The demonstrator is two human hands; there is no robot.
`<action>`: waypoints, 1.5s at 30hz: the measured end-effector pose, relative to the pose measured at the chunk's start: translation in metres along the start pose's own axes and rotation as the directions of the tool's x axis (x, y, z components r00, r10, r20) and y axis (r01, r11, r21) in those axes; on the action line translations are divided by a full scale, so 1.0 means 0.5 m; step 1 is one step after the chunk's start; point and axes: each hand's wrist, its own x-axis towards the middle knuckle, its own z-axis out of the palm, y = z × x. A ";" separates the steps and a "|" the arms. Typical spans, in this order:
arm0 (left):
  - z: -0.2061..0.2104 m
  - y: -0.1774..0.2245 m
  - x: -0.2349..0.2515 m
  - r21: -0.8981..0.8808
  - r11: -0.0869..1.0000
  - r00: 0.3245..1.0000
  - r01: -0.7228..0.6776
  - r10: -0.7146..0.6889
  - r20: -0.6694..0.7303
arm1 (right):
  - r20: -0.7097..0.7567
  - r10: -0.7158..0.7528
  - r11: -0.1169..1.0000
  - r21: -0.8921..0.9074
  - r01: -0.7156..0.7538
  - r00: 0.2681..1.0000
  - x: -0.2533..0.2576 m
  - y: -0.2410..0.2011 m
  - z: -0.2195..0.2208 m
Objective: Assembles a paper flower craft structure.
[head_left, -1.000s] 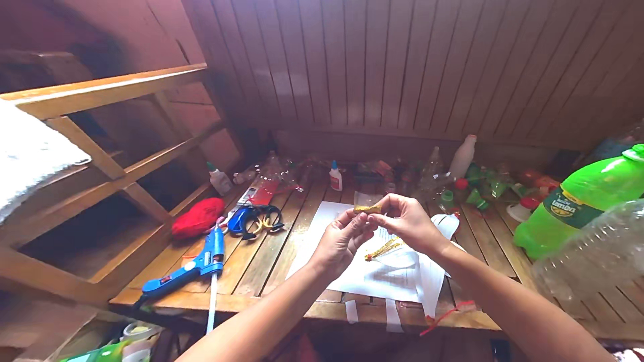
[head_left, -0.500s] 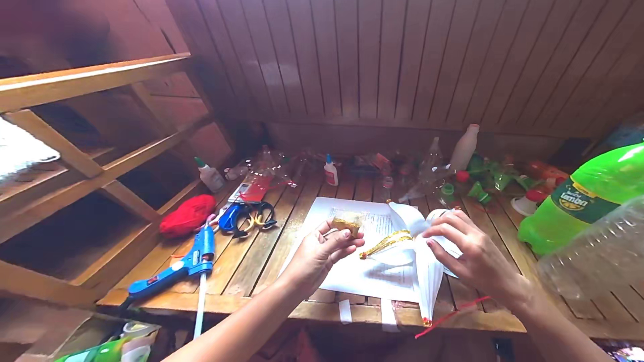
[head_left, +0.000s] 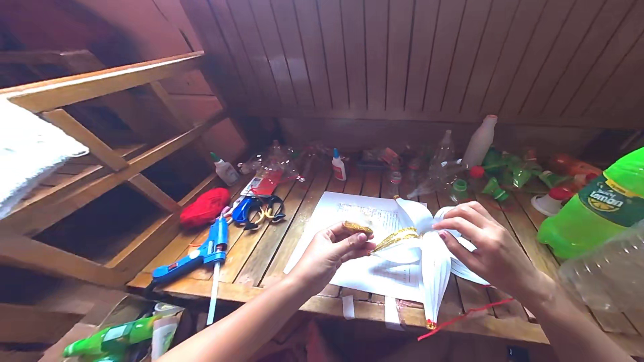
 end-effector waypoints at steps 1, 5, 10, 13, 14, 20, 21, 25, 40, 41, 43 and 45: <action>0.000 0.001 0.000 0.006 1.000 1.000 -0.001 0.001 0.001 | 0.003 0.001 1.000 0.001 -0.001 1.000 0.000 0.001 0.001; -0.009 0.001 0.003 0.019 1.000 1.000 -0.010 0.010 0.007 | 0.016 -0.008 1.000 -0.005 0.008 1.000 0.006 -0.001 -0.003; -0.025 0.020 0.005 -0.026 0.993 0.986 -0.117 0.113 -0.120 | 0.069 -0.076 0.996 -0.033 0.078 0.995 0.084 -0.015 0.000; -0.042 0.036 0.006 -0.077 0.973 0.957 -0.218 0.197 -0.214 | 0.152 -0.128 0.991 -0.003 0.130 0.980 0.166 -0.014 0.037; -0.048 0.044 0.005 -0.092 0.964 0.945 -0.250 0.222 -0.239 | 0.216 -0.115 0.993 0.004 0.117 0.970 0.195 -0.013 0.055; -0.095 0.103 -0.021 -0.097 0.868 0.837 -0.487 0.432 -0.337 | 0.669 0.144 0.989 -0.116 -0.090 0.729 0.351 -0.005 0.225; -0.104 0.110 -0.028 -0.097 0.847 0.814 -0.522 0.461 -0.352 | 0.680 0.166 0.985 -0.141 -0.095 0.714 0.368 -0.007 0.254; -0.122 0.117 -0.054 -0.141 0.810 0.787 -0.569 0.486 -0.380 | 0.603 0.394 0.916 -0.324 -0.239 0.694 0.440 -0.041 0.307; -0.164 0.085 -0.067 -0.309 0.773 0.829 -0.554 0.478 -0.290 | 0.474 0.582 0.759 -0.024 -0.651 0.661 0.433 0.020 0.412; -0.164 0.082 -0.068 -0.305 0.776 0.831 -0.552 0.480 -0.282 | 0.458 0.560 0.780 -0.010 -0.626 0.690 0.429 0.020 0.398; -0.164 0.078 -0.071 -0.284 0.788 0.835 -0.546 0.485 -0.259 | 0.406 0.509 0.816 0.054 -0.576 0.759 0.419 0.018 0.353; -0.161 0.077 -0.072 -0.259 0.799 0.837 -0.542 0.489 -0.243 | 0.340 0.444 0.840 0.163 -0.517 0.829 0.397 0.005 0.281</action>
